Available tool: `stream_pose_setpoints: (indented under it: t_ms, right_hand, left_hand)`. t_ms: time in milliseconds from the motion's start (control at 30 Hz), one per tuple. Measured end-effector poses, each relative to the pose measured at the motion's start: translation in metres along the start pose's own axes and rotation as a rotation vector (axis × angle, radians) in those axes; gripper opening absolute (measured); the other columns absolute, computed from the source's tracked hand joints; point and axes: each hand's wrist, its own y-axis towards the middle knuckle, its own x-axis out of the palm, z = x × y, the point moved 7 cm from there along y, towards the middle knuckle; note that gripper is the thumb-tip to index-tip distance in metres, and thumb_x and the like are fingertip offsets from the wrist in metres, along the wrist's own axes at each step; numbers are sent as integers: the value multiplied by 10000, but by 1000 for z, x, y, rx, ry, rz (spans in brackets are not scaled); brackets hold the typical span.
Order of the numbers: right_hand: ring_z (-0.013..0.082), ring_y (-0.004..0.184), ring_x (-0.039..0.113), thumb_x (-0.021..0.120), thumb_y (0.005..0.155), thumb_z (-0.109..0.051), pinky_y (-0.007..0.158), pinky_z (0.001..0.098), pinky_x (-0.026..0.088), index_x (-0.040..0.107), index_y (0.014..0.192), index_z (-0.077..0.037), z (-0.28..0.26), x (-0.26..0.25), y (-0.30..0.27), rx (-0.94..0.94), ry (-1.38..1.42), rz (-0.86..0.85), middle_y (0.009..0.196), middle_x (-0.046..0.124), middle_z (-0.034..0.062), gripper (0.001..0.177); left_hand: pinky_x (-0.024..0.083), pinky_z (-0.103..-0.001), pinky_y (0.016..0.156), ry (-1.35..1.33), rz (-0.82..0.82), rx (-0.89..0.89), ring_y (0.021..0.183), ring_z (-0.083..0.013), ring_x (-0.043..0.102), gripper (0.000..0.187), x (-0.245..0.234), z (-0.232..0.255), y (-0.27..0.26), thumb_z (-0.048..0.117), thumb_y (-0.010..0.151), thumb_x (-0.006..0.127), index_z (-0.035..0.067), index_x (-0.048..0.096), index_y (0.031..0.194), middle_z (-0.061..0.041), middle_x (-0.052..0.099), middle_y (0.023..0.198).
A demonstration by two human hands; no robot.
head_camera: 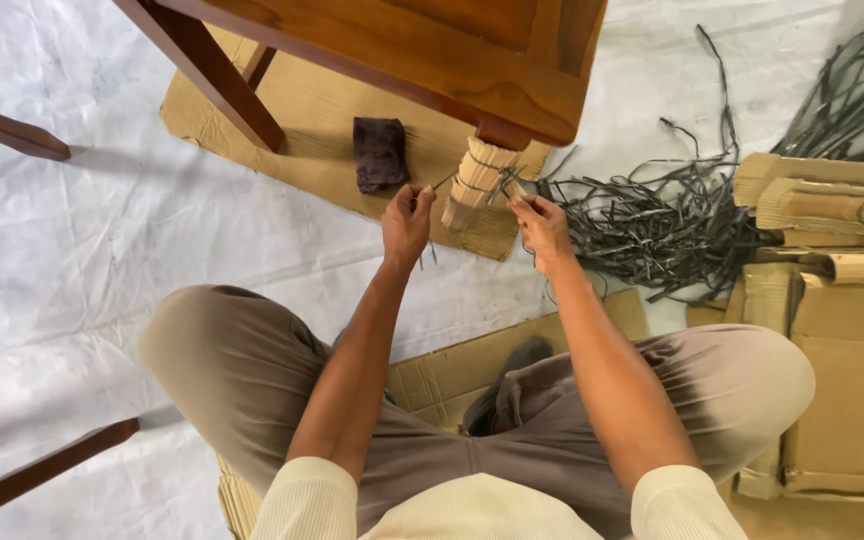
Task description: Polishing a wooden chair and wrapping its legs with protective material.
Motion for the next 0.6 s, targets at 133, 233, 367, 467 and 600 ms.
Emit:
stream_pose_setpoints:
  t_ms: [133, 233, 367, 467, 600]
  right_hand:
    - [25, 495, 336, 683, 993, -241, 416, 223, 227, 715, 995, -74, -1, 3, -23, -48, 11, 4, 716, 544, -57, 170]
    - [31, 530, 400, 664, 1007, -249, 447, 216, 282, 713, 1019, -65, 4, 8, -30, -76, -5, -9, 764, 621, -30, 191]
    - [64, 618, 547, 641, 1011, -249, 545, 236, 417, 724, 1046, -64, 1, 26, -39, -149, -85, -43, 884, 739, 30, 206]
    - [77, 710, 641, 628, 1015, -256, 624, 255, 478, 718, 1055, -67, -5, 38, -44, -153, -148, -40, 926, 765, 37, 213]
    - [97, 760, 675, 649, 1009, -247, 656, 272, 492, 716, 1015, -47, 3, 46, -36, -153, -195, -40, 925, 769, 41, 211]
  left_hand:
    - [487, -326, 646, -40, 43, -51, 673, -136, 608, 302, 10, -8, -11, 313, 970, 658, 19, 724, 947, -67, 704, 753]
    - [495, -323, 645, -56, 2, -156, 666, -135, 625, 297, 15, -10, -24, 319, 952, 661, 35, 748, 950, -60, 722, 737]
    - [507, -289, 687, -68, -74, -194, 704, -103, 670, 288, 18, -13, -37, 329, 920, 678, 70, 788, 984, -5, 784, 781]
    - [499, -303, 660, 26, -74, -227, 681, -115, 641, 303, 12, -6, -44, 347, 889, 748, 64, 806, 982, -22, 749, 772]
    - [499, -273, 658, -75, -109, -224, 691, -69, 637, 257, 15, -14, -41, 307, 856, 773, 83, 824, 971, 13, 761, 761]
